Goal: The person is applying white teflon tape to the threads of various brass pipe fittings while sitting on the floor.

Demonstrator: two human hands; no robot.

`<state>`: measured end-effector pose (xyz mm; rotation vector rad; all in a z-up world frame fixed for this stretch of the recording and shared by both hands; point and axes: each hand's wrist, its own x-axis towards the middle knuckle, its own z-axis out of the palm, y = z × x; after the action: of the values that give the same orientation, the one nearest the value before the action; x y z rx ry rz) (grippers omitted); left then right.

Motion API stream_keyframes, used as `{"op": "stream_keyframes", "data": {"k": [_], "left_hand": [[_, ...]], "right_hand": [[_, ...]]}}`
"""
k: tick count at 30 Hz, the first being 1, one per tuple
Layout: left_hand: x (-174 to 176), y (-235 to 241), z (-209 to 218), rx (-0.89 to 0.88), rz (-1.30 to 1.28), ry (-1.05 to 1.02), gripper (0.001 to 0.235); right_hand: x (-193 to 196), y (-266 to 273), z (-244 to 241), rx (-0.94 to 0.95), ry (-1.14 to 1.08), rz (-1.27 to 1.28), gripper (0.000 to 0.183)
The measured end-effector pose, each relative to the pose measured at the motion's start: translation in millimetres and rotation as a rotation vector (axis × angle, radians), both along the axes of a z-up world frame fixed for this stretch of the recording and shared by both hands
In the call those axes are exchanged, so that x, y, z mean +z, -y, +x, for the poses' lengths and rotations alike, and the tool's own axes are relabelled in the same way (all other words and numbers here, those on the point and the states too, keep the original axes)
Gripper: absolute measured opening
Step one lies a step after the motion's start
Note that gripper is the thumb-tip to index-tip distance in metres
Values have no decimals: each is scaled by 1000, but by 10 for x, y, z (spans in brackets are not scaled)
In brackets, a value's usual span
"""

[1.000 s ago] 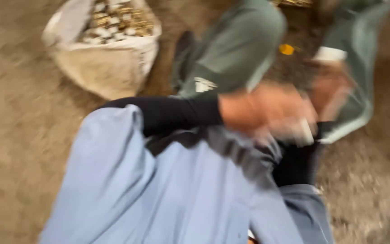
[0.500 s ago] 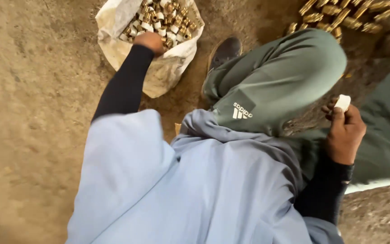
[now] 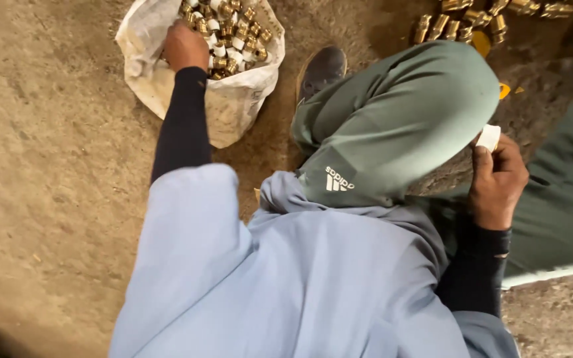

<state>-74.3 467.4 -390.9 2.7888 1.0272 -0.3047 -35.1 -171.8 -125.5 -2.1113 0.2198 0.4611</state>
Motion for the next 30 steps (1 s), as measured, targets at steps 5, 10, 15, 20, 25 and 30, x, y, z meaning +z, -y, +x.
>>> {"op": "stream_keyframes", "data": {"k": [5,10,15,20,25,30], "left_hand": [[278,-87,-110,-68,-90,49,34],[286,209,141,-347,-37,81,26],[-198,246,261,-549,-29,-5,26],[-355,320,371,-281,-98,-164,23],[-256,343,386,-444,46,-93,11],[-206,312,482,-525,182,-78,24]], "right_hand": [[60,-8,-17,76,142,91,9],[-62,134,-243,27,97,82,10],[-42,74,-254,-91,57,81,13],[205,-224,-78,-193,122,84,50],[588,-378,93,-170,156,81,61],[617,-380,53,-54,178,19,48]]}}
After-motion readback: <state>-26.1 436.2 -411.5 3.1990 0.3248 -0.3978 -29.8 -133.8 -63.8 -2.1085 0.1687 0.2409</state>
